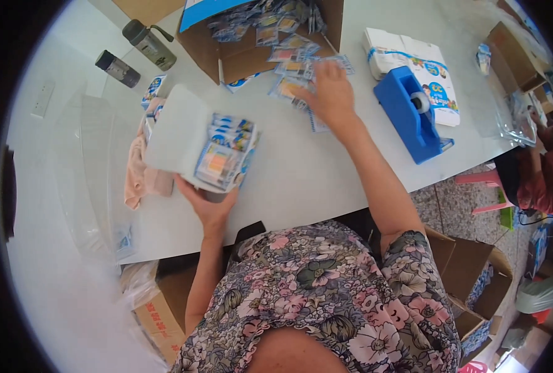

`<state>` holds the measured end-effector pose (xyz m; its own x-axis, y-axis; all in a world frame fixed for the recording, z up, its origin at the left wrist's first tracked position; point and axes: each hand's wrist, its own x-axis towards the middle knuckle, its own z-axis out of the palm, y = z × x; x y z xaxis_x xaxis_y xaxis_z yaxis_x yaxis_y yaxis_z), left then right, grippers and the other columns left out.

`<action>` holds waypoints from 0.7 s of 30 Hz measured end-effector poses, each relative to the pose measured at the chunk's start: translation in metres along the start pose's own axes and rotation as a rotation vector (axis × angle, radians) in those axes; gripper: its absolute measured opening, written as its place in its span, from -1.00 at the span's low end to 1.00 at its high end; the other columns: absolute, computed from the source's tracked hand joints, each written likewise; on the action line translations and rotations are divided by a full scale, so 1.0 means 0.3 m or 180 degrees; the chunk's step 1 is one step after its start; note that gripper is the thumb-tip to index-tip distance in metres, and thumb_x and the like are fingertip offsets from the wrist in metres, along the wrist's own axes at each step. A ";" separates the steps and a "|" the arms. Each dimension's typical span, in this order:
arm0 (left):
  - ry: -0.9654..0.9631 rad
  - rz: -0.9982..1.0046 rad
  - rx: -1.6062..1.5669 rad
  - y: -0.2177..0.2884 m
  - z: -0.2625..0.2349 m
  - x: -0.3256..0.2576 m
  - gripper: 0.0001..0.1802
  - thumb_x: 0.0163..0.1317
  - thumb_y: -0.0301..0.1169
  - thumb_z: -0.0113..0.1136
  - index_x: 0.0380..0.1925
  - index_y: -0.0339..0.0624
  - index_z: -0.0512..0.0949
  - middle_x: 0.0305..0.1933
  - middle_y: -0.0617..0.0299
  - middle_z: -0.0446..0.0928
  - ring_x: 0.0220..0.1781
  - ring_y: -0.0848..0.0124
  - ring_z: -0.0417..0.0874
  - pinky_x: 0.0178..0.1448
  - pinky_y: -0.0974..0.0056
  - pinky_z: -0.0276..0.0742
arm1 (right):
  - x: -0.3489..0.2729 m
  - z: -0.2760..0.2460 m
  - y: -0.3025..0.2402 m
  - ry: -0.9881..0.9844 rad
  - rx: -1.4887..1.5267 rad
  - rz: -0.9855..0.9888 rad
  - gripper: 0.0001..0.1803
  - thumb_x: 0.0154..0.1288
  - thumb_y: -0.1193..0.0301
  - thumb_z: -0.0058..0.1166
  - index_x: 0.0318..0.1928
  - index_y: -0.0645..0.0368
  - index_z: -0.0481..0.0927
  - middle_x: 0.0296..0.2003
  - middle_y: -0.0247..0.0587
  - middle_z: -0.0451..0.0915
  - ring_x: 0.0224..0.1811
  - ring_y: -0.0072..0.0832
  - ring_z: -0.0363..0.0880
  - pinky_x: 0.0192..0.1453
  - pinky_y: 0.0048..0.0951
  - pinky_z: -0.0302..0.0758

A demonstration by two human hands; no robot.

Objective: The recorder is packaging small blue and white packets into stacks and then placing them into cardboard boxes.

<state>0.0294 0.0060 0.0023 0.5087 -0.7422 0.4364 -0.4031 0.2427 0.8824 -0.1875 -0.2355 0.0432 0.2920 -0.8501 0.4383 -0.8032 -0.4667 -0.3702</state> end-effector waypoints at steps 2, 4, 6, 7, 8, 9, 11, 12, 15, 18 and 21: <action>0.0198 -0.0156 -0.0250 -0.010 -0.055 -0.001 0.42 -0.19 -0.54 0.55 0.54 -0.25 -0.33 0.53 -0.07 0.00 0.53 0.09 0.19 0.54 0.02 0.16 | -0.053 0.006 0.072 -0.0601 -0.0226 0.0041 -0.33 0.30 0.13 0.24 0.30 0.23 0.42 0.32 -0.02 0.42 0.42 -0.02 0.28 0.41 -0.14 0.34; 0.0304 -0.0266 -0.0253 0.006 -0.109 0.019 0.43 -0.19 -0.52 0.55 0.54 -0.24 -0.32 0.54 -0.08 -0.01 0.54 0.08 0.15 0.56 -0.01 0.10 | -0.138 0.021 0.088 -0.1235 -0.0437 0.0094 -0.30 0.34 0.14 0.20 0.36 0.25 0.35 0.38 -0.01 0.36 0.49 -0.01 0.18 0.48 -0.16 0.28; 0.0404 -0.0400 -0.0221 0.001 -0.155 0.007 0.43 -0.19 -0.49 0.56 0.54 -0.24 -0.32 0.54 -0.09 -0.03 0.56 0.06 0.11 0.58 -0.04 0.05 | -0.227 0.035 0.079 -0.0744 0.0084 -0.0939 -0.42 0.45 0.19 0.08 0.36 0.21 0.39 0.35 0.05 0.40 0.47 -0.02 0.25 0.51 -0.18 0.27; 0.0664 -0.0474 0.0481 -0.007 -0.177 -0.008 0.43 -0.19 -0.46 0.57 0.54 -0.22 -0.31 0.56 -0.08 -0.05 0.58 0.03 0.06 0.58 -0.09 0.01 | -0.237 0.029 0.086 -0.0781 0.0099 -0.0935 -0.42 0.45 0.19 0.08 0.36 0.21 0.39 0.35 0.05 0.40 0.47 -0.02 0.25 0.51 -0.18 0.27; 0.0907 -0.0543 0.1187 -0.008 -0.188 -0.028 0.43 -0.19 -0.43 0.58 0.54 -0.20 -0.31 0.57 -0.08 -0.08 0.59 -0.01 0.02 0.58 -0.13 -0.03 | -0.245 0.016 0.097 -0.0831 0.0769 -0.0669 -0.50 0.46 0.27 0.05 0.32 0.20 0.45 0.27 0.06 0.48 0.39 -0.02 0.36 0.46 -0.18 0.32; 0.0894 -0.0565 0.1192 0.001 -0.184 -0.055 0.43 -0.19 -0.43 0.58 0.54 -0.20 -0.31 0.57 -0.08 -0.08 0.59 -0.01 0.02 0.58 -0.13 -0.03 | -0.244 -0.006 0.103 -0.0856 0.1420 -0.0388 -0.58 0.48 0.34 0.01 0.28 0.19 0.50 0.20 0.07 0.55 0.31 -0.03 0.46 0.42 -0.17 0.37; 0.0617 0.0893 0.1922 0.037 -0.156 -0.123 0.27 -0.15 -0.39 0.57 0.52 -0.20 -0.07 0.56 -0.08 -0.01 0.56 -0.08 0.04 0.54 -0.23 -0.01 | -0.229 -0.069 0.088 -0.0476 0.1550 -0.0180 -0.65 0.47 0.39 0.02 0.19 0.19 0.57 0.09 0.04 0.61 0.19 -0.06 0.55 0.34 -0.18 0.43; 0.0062 0.1209 0.1984 0.088 -0.115 -0.114 0.15 -0.13 -0.37 0.57 0.46 -0.22 0.07 0.53 -0.10 0.06 0.52 -0.09 0.10 0.51 -0.23 0.02 | -0.230 -0.094 0.085 -0.0059 0.1646 0.0014 -0.72 0.46 0.45 0.03 0.11 0.19 0.63 -0.01 0.01 0.67 0.07 -0.08 0.63 0.26 -0.19 0.48; -0.0935 0.1451 0.1748 0.182 0.048 -0.047 -0.14 -0.03 -0.31 0.54 0.29 -0.25 0.35 0.44 -0.18 0.21 0.46 -0.11 0.20 0.49 -0.15 0.09 | -0.301 -0.130 0.020 -0.0525 0.1407 -0.1533 -0.80 0.38 0.52 0.10 -0.02 0.21 0.67 -0.14 -0.05 0.70 -0.08 -0.12 0.65 0.12 -0.20 0.52; -0.1429 0.0991 0.1123 0.128 0.175 0.015 -0.37 0.02 -0.36 0.49 0.13 -0.20 0.50 0.28 -0.07 0.40 0.32 -0.02 0.39 0.35 0.00 0.32 | -0.355 -0.141 -0.046 -0.1404 0.1943 -0.1170 -0.76 0.26 0.56 0.16 -0.05 0.18 0.67 -0.15 -0.11 0.69 -0.08 -0.13 0.64 0.09 -0.20 0.52; -0.2441 0.0101 0.0625 0.036 0.221 0.000 -0.62 0.01 -0.46 0.46 -0.11 -0.17 0.63 0.04 0.08 0.55 0.10 0.07 0.54 0.12 0.12 0.51 | -0.270 -0.113 0.048 -0.1200 0.1833 -0.1135 -0.71 0.22 0.56 0.18 -0.02 0.16 0.67 -0.13 -0.15 0.70 -0.03 -0.15 0.64 0.10 -0.17 0.51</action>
<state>-0.0255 -0.0327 0.0002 -0.1427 -0.9776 0.1550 -0.5717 0.2092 0.7934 -0.2403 -0.1650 0.0300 0.7221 -0.6021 0.3407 -0.2611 -0.6932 -0.6717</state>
